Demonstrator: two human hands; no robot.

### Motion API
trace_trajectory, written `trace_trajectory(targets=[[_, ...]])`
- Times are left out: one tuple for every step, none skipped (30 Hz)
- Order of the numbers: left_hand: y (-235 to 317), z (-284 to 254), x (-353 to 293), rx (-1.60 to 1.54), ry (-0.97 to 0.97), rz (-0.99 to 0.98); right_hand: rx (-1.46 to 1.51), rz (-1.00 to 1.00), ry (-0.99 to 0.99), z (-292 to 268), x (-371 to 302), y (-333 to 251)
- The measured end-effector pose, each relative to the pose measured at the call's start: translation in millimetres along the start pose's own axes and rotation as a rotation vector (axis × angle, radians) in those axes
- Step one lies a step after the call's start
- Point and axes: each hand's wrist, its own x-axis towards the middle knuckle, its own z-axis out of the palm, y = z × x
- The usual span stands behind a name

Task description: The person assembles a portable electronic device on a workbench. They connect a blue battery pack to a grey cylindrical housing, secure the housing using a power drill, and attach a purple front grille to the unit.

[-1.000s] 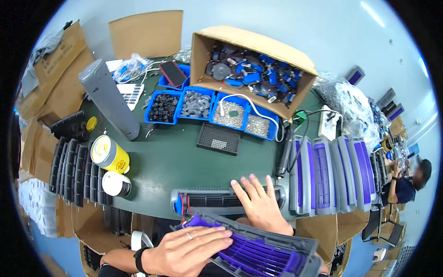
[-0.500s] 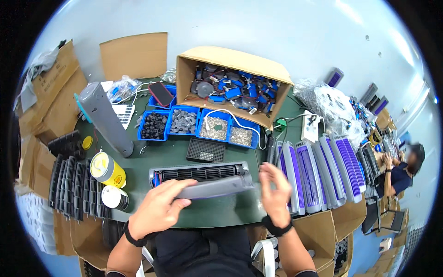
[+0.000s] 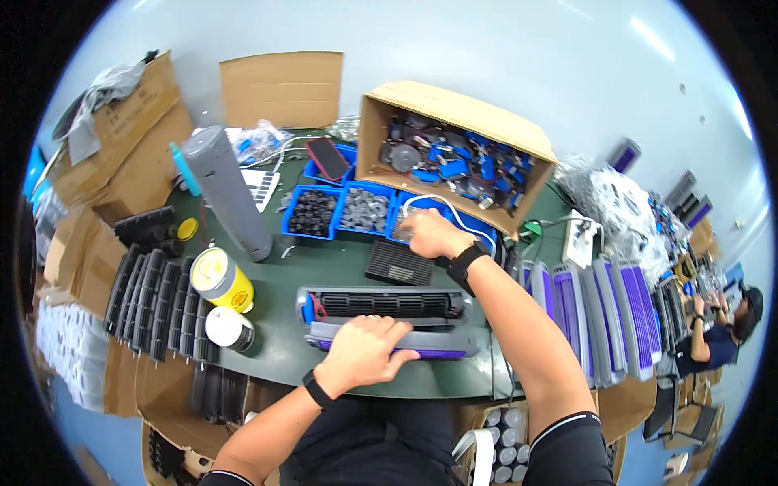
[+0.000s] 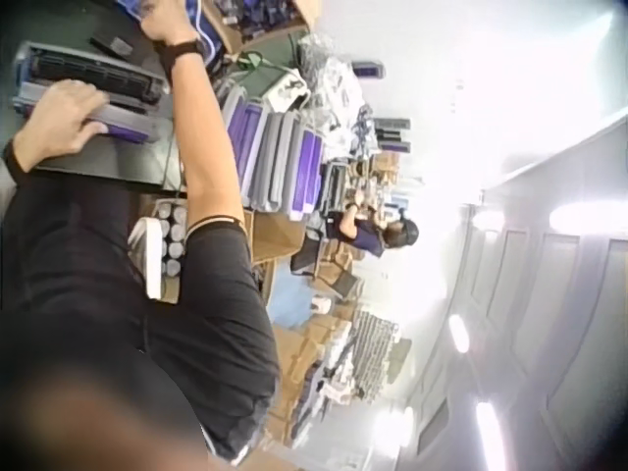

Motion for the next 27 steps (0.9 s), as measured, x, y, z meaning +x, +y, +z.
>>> trace_trajectory(targets=[[3,0,-1,0.018,-0.018,-0.002,-0.033,0.081,-0.01,-1,9,2],[4,1,-1,0.022,0.002,0.013,0.001,0.109,0.021,-2,16,4],[5,4,0,0.02,0.01,0.035,0.043,0.146,0.051,4,22,15],[6,4,1,0.01,0.004,0.039,0.037,0.151,0.127,7,25,23],[6,3,5,0.01,0.014,0.045,0.033,0.132,0.233,6,22,36],[3,2,2,0.013,0.013,0.03,0.043,0.102,0.324,2,15,27],[2,2,-1,0.007,0.009,0.013,0.053,0.08,0.409,-4,2,16],[1,2,-3,0.012,-0.004,0.001,0.2,0.039,0.509,-10,-21,4],[2,4,0,-0.007,-0.001,0.008,0.328,0.014,0.616,-21,-57,-9],[2,3,0,-0.013,-0.004,0.002,0.493,0.061,0.643,-29,-94,-29],[1,1,-3,-0.015,-0.004,-0.011,0.661,0.102,0.665,-28,-128,-50],[0,-2,-5,-0.007,-0.002,-0.025,0.647,0.103,0.687,-22,-158,-61],[1,-1,-3,0.001,0.006,-0.021,0.622,0.118,0.717,-13,-189,-67],[3,-1,0,0.007,-0.001,-0.018,0.573,0.117,0.729,-1,-217,-66],[4,-1,2,0.025,-0.009,-0.023,0.535,0.105,0.737,14,-238,-64],[3,1,4,0.04,-0.019,-0.015,0.606,0.158,0.761,30,-252,-66],[4,2,6,0.05,-0.039,-0.026,0.677,0.208,0.784,44,-261,-67],[3,2,7,0.048,-0.04,-0.02,0.642,0.176,0.82,53,-262,-66],[3,2,9,0.048,-0.039,-0.017,0.57,0.174,0.819,58,-264,-64],[3,2,10,0.044,-0.043,-0.018,0.56,0.172,0.837,62,-264,-64],[3,2,10,0.048,-0.044,-0.017,0.551,0.159,0.856,63,-261,-65],[3,2,10,0.053,-0.044,-0.018,0.518,0.157,0.852,63,-259,-66],[3,3,10,0.059,-0.043,-0.02,0.485,0.154,0.847,62,-258,-67],[2,2,9,0.06,-0.036,-0.022,0.452,0.141,0.838,60,-255,-68],[3,1,8,0.062,-0.03,-0.025,0.379,0.145,0.816,56,-254,-70],[3,1,8,0.064,-0.023,-0.029,0.307,0.148,0.795,52,-253,-74],[2,1,7,0.059,-0.012,-0.022,0.235,0.151,0.773,49,-253,-78]])
